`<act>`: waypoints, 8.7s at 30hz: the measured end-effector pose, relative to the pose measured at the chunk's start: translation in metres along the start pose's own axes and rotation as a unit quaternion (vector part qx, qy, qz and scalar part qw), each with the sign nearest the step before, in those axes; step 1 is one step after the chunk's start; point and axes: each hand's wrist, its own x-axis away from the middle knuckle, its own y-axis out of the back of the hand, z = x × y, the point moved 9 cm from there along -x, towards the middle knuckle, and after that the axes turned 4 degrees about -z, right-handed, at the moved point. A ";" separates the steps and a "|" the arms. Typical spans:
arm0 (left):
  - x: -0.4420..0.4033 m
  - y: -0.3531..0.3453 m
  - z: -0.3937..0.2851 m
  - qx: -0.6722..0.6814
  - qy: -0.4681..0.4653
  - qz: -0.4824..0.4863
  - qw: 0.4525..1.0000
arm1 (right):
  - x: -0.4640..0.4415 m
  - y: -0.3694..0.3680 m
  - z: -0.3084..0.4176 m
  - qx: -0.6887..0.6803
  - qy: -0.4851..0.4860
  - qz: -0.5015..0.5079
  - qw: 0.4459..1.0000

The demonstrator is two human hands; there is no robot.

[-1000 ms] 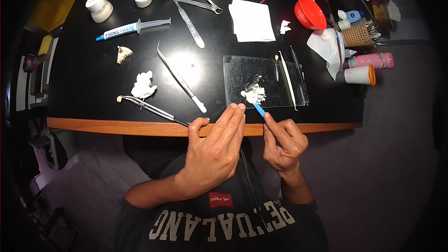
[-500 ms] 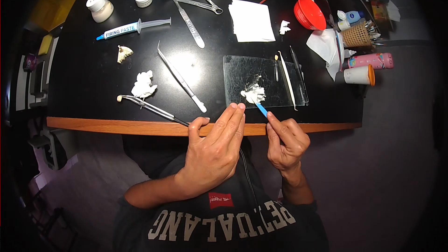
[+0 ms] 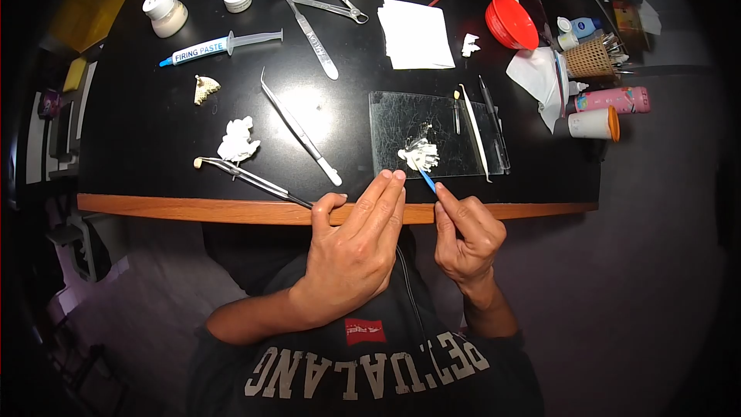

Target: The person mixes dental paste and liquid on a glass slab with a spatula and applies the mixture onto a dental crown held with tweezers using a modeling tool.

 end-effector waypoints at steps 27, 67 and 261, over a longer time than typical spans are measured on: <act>0.001 -0.001 0.000 -0.002 0.005 -0.003 1.000 | 0.002 0.005 -0.006 0.029 -0.013 -0.012 0.999; 0.002 0.001 -0.003 -0.021 0.008 -0.010 1.000 | 0.003 0.002 0.017 0.122 0.001 0.068 0.990; -0.064 0.255 0.133 -0.062 0.169 -0.123 0.976 | -0.027 0.035 -0.068 0.038 -0.126 -0.141 0.981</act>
